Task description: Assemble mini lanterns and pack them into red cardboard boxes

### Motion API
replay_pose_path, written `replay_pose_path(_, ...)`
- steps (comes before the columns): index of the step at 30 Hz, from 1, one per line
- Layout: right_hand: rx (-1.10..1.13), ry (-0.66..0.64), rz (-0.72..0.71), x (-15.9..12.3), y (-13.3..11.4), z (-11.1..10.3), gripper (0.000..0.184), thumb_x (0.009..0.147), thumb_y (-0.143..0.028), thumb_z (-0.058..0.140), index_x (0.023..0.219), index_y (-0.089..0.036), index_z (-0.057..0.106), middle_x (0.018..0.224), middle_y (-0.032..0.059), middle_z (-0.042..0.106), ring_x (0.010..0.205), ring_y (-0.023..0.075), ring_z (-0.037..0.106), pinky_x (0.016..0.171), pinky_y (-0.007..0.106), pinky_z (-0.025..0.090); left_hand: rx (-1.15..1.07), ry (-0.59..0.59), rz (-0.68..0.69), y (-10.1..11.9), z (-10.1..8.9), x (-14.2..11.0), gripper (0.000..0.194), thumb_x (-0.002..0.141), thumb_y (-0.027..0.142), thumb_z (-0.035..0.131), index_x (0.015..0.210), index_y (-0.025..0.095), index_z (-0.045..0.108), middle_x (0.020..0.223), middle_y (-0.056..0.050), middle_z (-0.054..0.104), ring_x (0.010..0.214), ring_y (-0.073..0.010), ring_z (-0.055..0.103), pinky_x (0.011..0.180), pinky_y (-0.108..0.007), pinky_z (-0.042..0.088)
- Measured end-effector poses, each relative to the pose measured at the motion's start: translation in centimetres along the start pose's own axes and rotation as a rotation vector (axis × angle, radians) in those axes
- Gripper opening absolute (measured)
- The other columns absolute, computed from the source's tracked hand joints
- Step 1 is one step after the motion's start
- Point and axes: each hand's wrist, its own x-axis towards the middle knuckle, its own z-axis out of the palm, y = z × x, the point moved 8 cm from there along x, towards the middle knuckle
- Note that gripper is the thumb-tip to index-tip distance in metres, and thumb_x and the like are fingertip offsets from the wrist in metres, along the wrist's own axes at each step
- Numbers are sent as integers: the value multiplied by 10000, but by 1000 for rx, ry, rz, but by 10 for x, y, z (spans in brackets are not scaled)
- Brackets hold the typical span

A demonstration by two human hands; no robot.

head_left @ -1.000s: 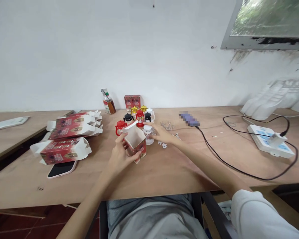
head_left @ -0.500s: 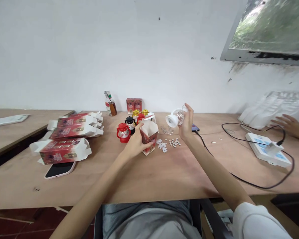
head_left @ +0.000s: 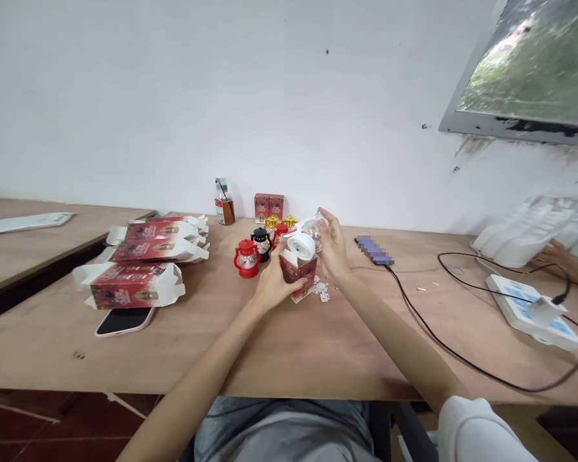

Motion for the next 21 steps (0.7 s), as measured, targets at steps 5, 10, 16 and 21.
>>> replay_pose_path(5, -313, 99, -155, 5, -4, -22, 513, 901, -559, 354, 1317, -259, 379, 1308, 90, 490, 1169, 206, 505, 911, 356, 488, 117, 5, 4, 0, 3, -4, 877, 628, 470, 737, 1312, 208, 254, 1317, -139, 446, 1086, -319, 596, 888, -458, 490)
replay_pose_path(10, -417, -56, -191, 7, 3, -14, 482, 864, -520, 482, 1267, -256, 485, 1241, 82, 549, 1135, 224, 526, 982, 410, 440, 31, 6, 56, -3, 2, -4, 891, 651, 438, 732, 1329, 211, 200, 1352, -154, 428, 1150, -295, 562, 905, -435, 491)
replay_pose_path(16, -516, -185, -278, -1, -15, -5, 663, 768, -403, 661, 1364, -317, 381, 1337, 59, 483, 1204, 251, 475, 1036, 448, 383, 83, -5, 40, -4, -1, -3, 938, 651, 460, 736, 1374, 209, 196, 1342, -158, 448, 1094, -322, 590, 862, -460, 503)
replay_pose_path(21, -505, -133, -218, -1, -11, -9, 849, 681, -405, 729, 1390, -292, 277, 1378, 92, 425, 1224, 276, 454, 1025, 472, 387, -42, -1, 18, -6, -2, -3, 978, 634, 415, 766, 1391, 228, 175, 1395, -158, 398, 1183, -319, 535, 937, -452, 479)
